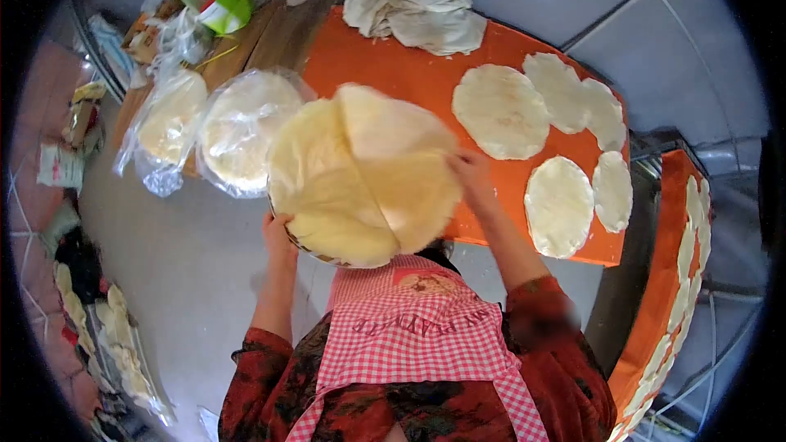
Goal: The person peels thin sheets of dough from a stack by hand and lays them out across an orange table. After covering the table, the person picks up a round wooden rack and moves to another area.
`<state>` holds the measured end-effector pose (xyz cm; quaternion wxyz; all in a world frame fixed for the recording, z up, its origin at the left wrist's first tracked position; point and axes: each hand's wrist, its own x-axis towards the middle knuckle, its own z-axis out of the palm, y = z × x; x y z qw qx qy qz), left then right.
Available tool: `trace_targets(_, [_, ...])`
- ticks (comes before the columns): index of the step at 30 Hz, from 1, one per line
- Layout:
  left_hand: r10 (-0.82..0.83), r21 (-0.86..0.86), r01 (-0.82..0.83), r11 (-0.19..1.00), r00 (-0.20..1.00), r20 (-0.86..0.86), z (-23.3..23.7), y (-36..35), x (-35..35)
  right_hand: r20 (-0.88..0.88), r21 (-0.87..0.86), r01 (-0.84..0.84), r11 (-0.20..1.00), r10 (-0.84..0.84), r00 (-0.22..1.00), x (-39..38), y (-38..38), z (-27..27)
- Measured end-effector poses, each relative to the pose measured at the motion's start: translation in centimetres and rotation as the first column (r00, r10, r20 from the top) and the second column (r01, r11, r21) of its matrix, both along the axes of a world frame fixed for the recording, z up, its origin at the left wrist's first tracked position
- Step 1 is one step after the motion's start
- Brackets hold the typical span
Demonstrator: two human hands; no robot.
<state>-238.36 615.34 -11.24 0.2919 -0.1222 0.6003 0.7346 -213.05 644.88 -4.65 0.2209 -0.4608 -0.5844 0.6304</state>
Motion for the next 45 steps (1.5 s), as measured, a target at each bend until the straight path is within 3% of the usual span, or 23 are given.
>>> trace_targets(1, [-0.021,0.008,0.021,1.0,1.0,0.007,-0.1,-0.7,-0.7,-0.051,-0.052,0.052,0.997,-0.054,0.997,3.3,0.7,-2.1])
trace_targets(6, [-0.066,-0.019,0.066,0.998,0.998,0.005,-1.4,-2.4,-1.9,0.22,-0.033,0.422,0.906,-0.405,0.887,18.9,3.8,-14.6])
trace_targets(8, [-0.105,0.008,0.105,0.994,0.994,-0.005,-1.2,-2.4,-1.6,0.272,0.101,0.349,0.932,-0.363,0.891,24.8,4.3,-20.4])
trace_targets(9, [-0.127,0.02,0.127,0.992,0.992,-0.012,-1.1,-2.3,-1.2,0.542,0.228,0.288,0.93,-0.367,0.756,23.3,3.7,-18.8])
trace_targets(11, [-0.11,0.059,0.108,0.992,0.993,0.041,0.1,-1.9,-0.1,0.877,0.396,0.058,0.916,-0.396,0.272,19.1,1.4,-13.6])
trace_targets(12, [-0.103,0.078,0.097,0.992,0.993,0.066,0.8,-1.7,0.4,0.675,0.554,-0.057,0.831,-0.408,0.615,19.2,1.3,-16.7])
trace_targets(13, [-0.12,0.107,0.112,0.988,0.991,0.066,1.4,-1.4,0.9,0.496,0.619,-0.023,0.785,-0.368,0.787,15.3,-0.1,-16.7])
trace_targets(14, [-0.139,0.137,0.128,0.982,0.988,0.068,2.0,-1.2,1.4,0.28,0.34,0.034,0.94,-0.136,0.95,9.8,-2.2,-14.1])
trace_targets(15, [-0.159,0.171,0.146,0.975,0.985,0.067,2.4,-0.9,2.0,0.116,0.162,-0.254,0.953,0.238,0.964,6.0,-3.8,-13.5])
trace_targets(16, [-0.166,0.154,0.157,0.976,0.985,0.047,2.3,-0.7,2.5,0.059,0.034,-0.399,0.917,0.396,0.916,0.7,-8.3,-7.3])
trace_targets(17, [-0.157,0.189,0.142,0.972,0.985,0.068,2.9,-0.4,3.1,0.152,0.152,-0.575,0.804,0.556,0.817,-2.7,-11.6,-3.7])
trace_targets(18, [-0.15,0.224,0.128,0.966,0.985,0.087,3.9,0.1,3.6,0.252,0.402,-0.689,0.604,0.65,0.717,-4.9,-13.9,-2.2])
trace_targets(20, [-0.158,0.213,0.132,0.968,0.982,0.107,5.9,0.7,4.6,0.29,0.51,-0.712,0.483,0.682,0.671,-7.8,-16.6,-0.1])
trace_targets(23, [-0.131,0.218,0.107,0.97,0.986,0.099,6.1,0.7,5.2,0.389,0.477,-0.747,0.463,0.652,0.651,-8.2,-17.4,0.3])
trace_targets(26, [-0.14,0.237,0.117,0.964,0.987,0.082,5.5,0.0,5.5,0.365,0.473,-0.744,0.472,0.663,0.653,-8.0,-16.9,-0.4])
trace_targets(29, [-0.227,0.259,0.212,0.942,0.974,0.03,4.9,-0.4,5.7,0.142,0.053,-0.641,0.766,0.63,0.764,-7.9,-15.7,-0.7])
trace_targets(38, [-0.288,0.035,0.304,0.952,0.927,-0.241,5.2,0.4,6.9,0.011,0.105,-0.577,0.81,0.58,0.815,-7.0,-14.2,-3.5])
trace_targets(40, [-0.268,0.009,0.274,0.962,0.946,-0.183,5.5,0.7,7.1,0.025,0.234,-0.557,0.797,0.568,0.823,-7.0,-15.3,-2.4])
trace_targets(44, [-0.157,0.039,0.163,0.986,0.98,-0.124,4.7,0.5,6.5,0.266,0.452,-0.624,0.638,0.572,0.776,-7.0,-12.0,-2.4])
trace_targets(45, [-0.127,0.034,0.13,0.991,0.988,-0.091,3.9,-0.1,5.7,0.174,0.265,-0.556,0.788,0.528,0.831,-6.6,-9.3,-2.4])
